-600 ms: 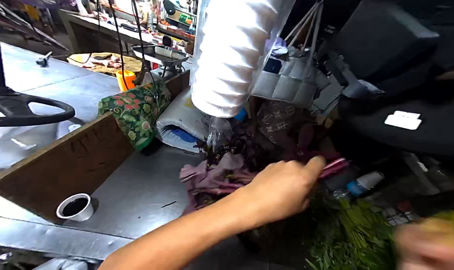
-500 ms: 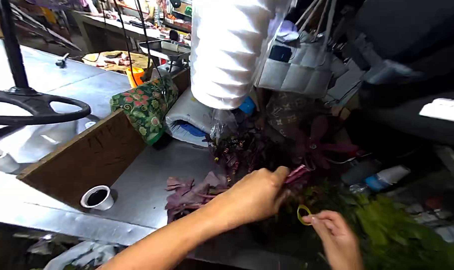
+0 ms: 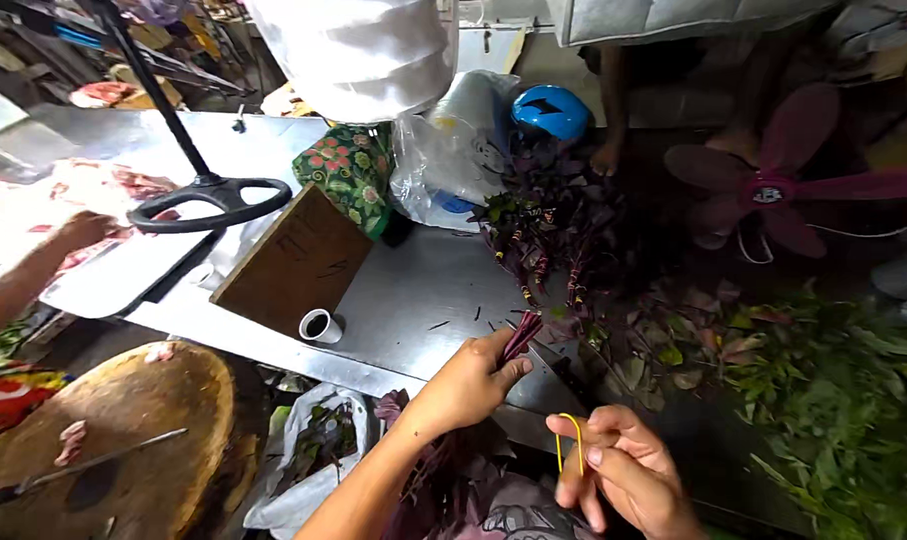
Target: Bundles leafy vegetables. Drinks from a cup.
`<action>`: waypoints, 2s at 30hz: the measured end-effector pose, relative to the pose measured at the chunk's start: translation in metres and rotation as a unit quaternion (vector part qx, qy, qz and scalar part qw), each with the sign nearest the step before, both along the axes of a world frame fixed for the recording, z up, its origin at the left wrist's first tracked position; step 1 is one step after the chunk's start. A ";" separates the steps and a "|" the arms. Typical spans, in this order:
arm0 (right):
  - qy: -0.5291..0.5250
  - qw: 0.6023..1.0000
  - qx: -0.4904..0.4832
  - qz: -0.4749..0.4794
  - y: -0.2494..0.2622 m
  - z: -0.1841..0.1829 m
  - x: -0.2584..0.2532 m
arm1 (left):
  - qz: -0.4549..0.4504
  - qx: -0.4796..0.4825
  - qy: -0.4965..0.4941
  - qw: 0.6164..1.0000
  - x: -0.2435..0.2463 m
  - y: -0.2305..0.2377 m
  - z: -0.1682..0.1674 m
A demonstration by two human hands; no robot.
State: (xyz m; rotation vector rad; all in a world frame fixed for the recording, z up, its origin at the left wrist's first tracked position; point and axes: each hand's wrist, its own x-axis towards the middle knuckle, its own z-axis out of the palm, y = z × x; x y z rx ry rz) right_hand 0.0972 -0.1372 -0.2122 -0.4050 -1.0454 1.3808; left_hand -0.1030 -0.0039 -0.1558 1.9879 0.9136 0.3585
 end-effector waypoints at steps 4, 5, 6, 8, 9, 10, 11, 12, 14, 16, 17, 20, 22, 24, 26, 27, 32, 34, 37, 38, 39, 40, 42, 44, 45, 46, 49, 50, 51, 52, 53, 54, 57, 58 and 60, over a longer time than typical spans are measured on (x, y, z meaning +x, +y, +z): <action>-0.107 0.990 -0.030 -0.087 0.036 -0.021 0.004 | 0.113 -0.040 0.014 0.993 -0.013 -0.027 -0.015; -0.130 0.985 -0.031 -0.113 0.050 -0.028 0.002 | 0.150 -0.034 0.018 0.988 -0.011 -0.036 -0.020; -0.149 0.980 -0.027 -0.130 0.062 -0.033 -0.002 | 0.186 -0.013 0.018 0.982 -0.006 -0.045 -0.028; -0.152 0.977 -0.034 -0.144 0.079 -0.044 -0.021 | 0.252 0.077 0.016 0.965 0.007 -0.057 -0.054; -0.143 0.978 -0.056 -0.139 0.081 -0.048 -0.034 | 0.283 0.129 0.017 0.950 0.013 -0.060 -0.070; -0.139 0.979 -0.083 -0.126 0.079 -0.053 -0.047 | 0.313 0.169 0.021 0.935 0.018 -0.060 -0.085; -0.142 0.977 -0.117 -0.110 0.071 -0.060 -0.059 | 0.338 0.193 0.026 0.921 0.020 -0.058 -0.098; -0.149 0.974 -0.148 -0.087 0.061 -0.067 -0.069 | 0.363 0.207 0.034 0.908 0.019 -0.056 -0.110; -0.177 0.967 -0.177 -0.040 0.044 -0.080 -0.071 | 0.384 0.232 0.089 0.889 0.012 -0.059 -0.134; -0.272 0.948 -0.162 -0.040 0.050 -0.083 -0.045 | 0.323 0.227 0.152 0.906 0.012 -0.086 -0.152; -0.327 0.932 -0.154 -0.025 0.063 -0.083 -0.026 | 0.269 0.245 0.162 0.917 0.016 -0.107 -0.161; -0.466 0.879 -0.085 0.053 0.092 -0.112 0.015 | 0.190 0.296 0.119 0.928 0.023 -0.152 -0.162; -0.544 0.826 0.003 0.151 0.067 -0.136 0.013 | 0.262 0.175 0.082 0.945 0.012 -0.142 -0.139; -0.564 0.786 0.124 0.220 0.010 -0.116 -0.013 | 0.371 -0.017 0.034 0.928 -0.006 -0.103 -0.130; -0.481 0.822 0.249 0.176 -0.029 -0.074 -0.035 | 0.429 -0.183 -0.034 0.884 -0.012 -0.081 -0.147; -0.405 0.867 0.273 0.096 -0.030 -0.057 -0.040 | 0.437 -0.237 -0.065 0.865 -0.008 -0.084 -0.149; -0.220 0.969 -0.043 0.099 0.031 -0.084 0.005 | 0.357 -0.247 -0.208 0.876 0.004 -0.116 -0.105; -0.212 0.951 -0.118 0.192 0.032 -0.109 0.026 | 0.250 -0.240 -0.151 0.926 -0.007 -0.127 -0.098; -0.303 0.912 -0.057 0.271 0.044 -0.091 0.037 | 0.104 -0.222 -0.025 0.969 0.002 -0.144 -0.108; -0.345 0.895 -0.016 0.282 0.044 -0.074 0.027 | 0.069 -0.221 -0.011 0.973 0.008 -0.149 -0.118; -0.371 0.881 0.042 0.291 0.038 -0.056 0.011 | 0.065 -0.214 -0.013 0.975 0.014 -0.156 -0.132; -0.387 0.869 0.123 0.283 0.028 -0.040 -0.007 | 0.098 -0.184 -0.035 0.977 0.014 -0.164 -0.150; -0.442 0.841 0.236 0.205 0.002 -0.022 -0.029 | 0.196 -0.101 -0.038 0.975 0.009 -0.162 -0.179; -0.457 0.873 0.145 0.096 -0.001 -0.040 -0.025 | 0.268 -0.097 -0.023 0.958 0.009 -0.145 -0.153; -0.449 0.887 0.040 0.100 0.010 -0.053 -0.012 | 0.287 -0.116 -0.028 0.950 0.010 -0.141 -0.140; -0.437 0.886 -0.061 0.142 0.024 -0.063 0.003 | 0.287 -0.102 -0.014 0.952 0.015 -0.145 -0.133; -0.379 0.846 -0.225 0.298 0.053 -0.085 0.018 | 0.153 0.035 0.046 0.987 0.042 -0.188 -0.145; -0.339 0.842 -0.255 0.333 0.057 -0.092 0.018 | 0.119 0.071 0.034 0.990 0.048 -0.197 -0.150; -0.280 0.849 -0.271 0.358 0.057 -0.103 0.020 | 0.115 0.097 0.006 0.989 0.048 -0.199 -0.149; -0.206 0.865 -0.276 0.364 0.053 -0.114 0.022 | 0.139 0.112 -0.024 0.984 0.043 -0.194 -0.144; -0.136 0.886 -0.272 0.349 0.046 -0.120 0.024 | 0.175 0.107 -0.040 0.978 0.034 -0.185 -0.137; -0.117 0.906 -0.251 0.321 0.041 -0.120 0.024 | 0.206 0.092 -0.036 0.974 0.026 -0.174 -0.133; -0.362 0.879 -0.128 0.283 0.046 -0.101 0.021 | 0.174 0.016 0.068 0.982 0.023 -0.162 -0.139; -0.419 0.847 -0.130 0.302 0.054 -0.095 0.022 | 0.131 0.011 0.104 0.986 0.027 -0.164 -0.142; -0.405 0.830 -0.187 0.336 0.067 -0.102 0.026 | 0.044 0.035 0.130 0.990 0.032 -0.166 -0.145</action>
